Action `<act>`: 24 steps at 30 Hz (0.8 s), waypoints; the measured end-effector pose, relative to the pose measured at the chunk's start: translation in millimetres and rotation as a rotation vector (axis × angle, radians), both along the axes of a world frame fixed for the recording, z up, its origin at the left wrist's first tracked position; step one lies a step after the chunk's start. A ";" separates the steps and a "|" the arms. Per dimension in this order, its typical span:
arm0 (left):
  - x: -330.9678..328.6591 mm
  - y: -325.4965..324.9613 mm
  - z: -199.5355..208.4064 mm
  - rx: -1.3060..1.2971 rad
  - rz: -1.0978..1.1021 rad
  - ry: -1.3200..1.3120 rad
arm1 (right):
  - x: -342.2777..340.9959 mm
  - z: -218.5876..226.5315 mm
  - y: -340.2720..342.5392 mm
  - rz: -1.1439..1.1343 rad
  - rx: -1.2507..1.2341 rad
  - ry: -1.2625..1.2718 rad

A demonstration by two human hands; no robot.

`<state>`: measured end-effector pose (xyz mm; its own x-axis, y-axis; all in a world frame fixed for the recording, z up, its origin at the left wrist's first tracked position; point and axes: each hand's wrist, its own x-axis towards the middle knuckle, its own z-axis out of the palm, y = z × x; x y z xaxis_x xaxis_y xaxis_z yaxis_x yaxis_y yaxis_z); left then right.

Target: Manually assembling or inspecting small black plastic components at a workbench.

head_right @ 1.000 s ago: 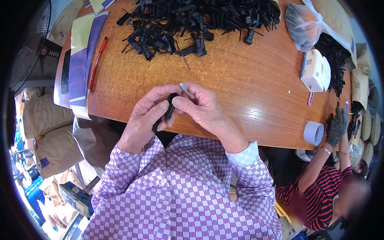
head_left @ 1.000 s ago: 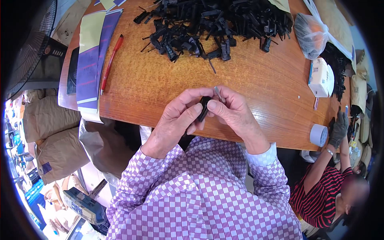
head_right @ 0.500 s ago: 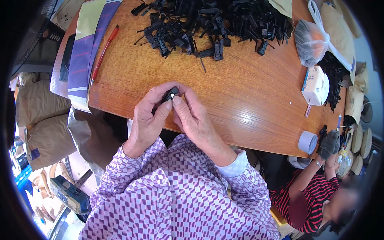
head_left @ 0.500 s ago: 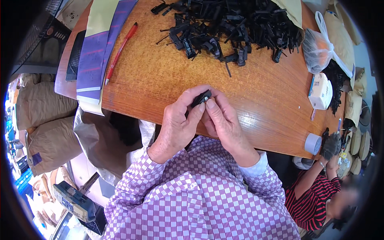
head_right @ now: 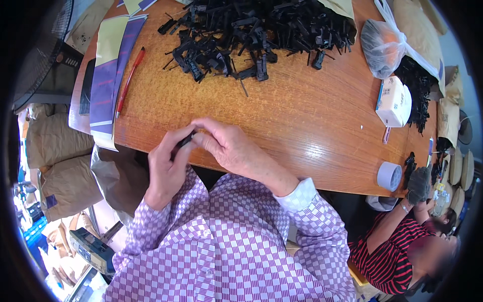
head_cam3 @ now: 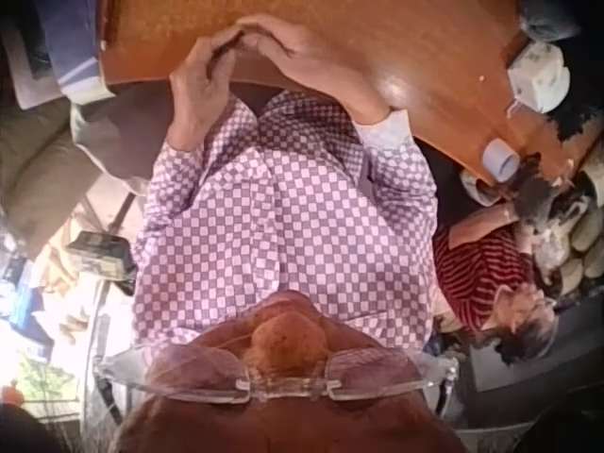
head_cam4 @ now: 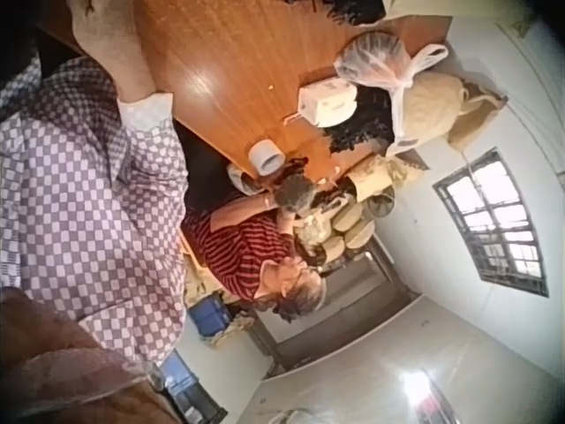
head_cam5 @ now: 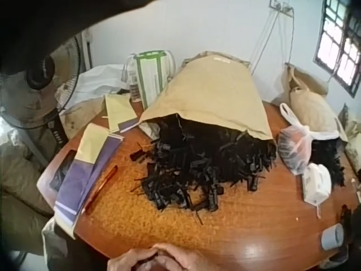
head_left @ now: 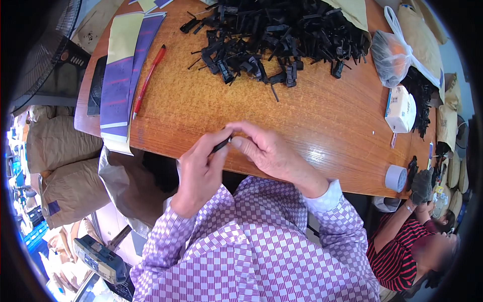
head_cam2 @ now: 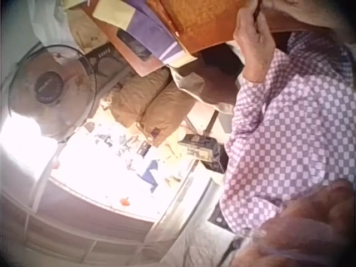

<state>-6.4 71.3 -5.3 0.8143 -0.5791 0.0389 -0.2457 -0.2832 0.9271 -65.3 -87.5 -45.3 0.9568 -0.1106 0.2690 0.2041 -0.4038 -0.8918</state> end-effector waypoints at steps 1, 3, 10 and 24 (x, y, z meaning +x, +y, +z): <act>0.8 14.9 -0.3 0.104 0.025 -0.011 | 3.3 8.8 -7.3 -0.001 0.008 -0.006; 6.6 57.7 -3.6 0.211 0.151 -0.264 | 6.4 42.7 -27.4 -0.172 -0.405 0.410; 16.1 96.7 7.3 0.654 0.120 -0.561 | 15.5 9.8 -68.5 -0.448 -0.698 0.278; 27.3 -35.5 -24.4 -0.703 -0.226 1.292 | -28.1 36.0 -16.4 -0.175 0.099 0.267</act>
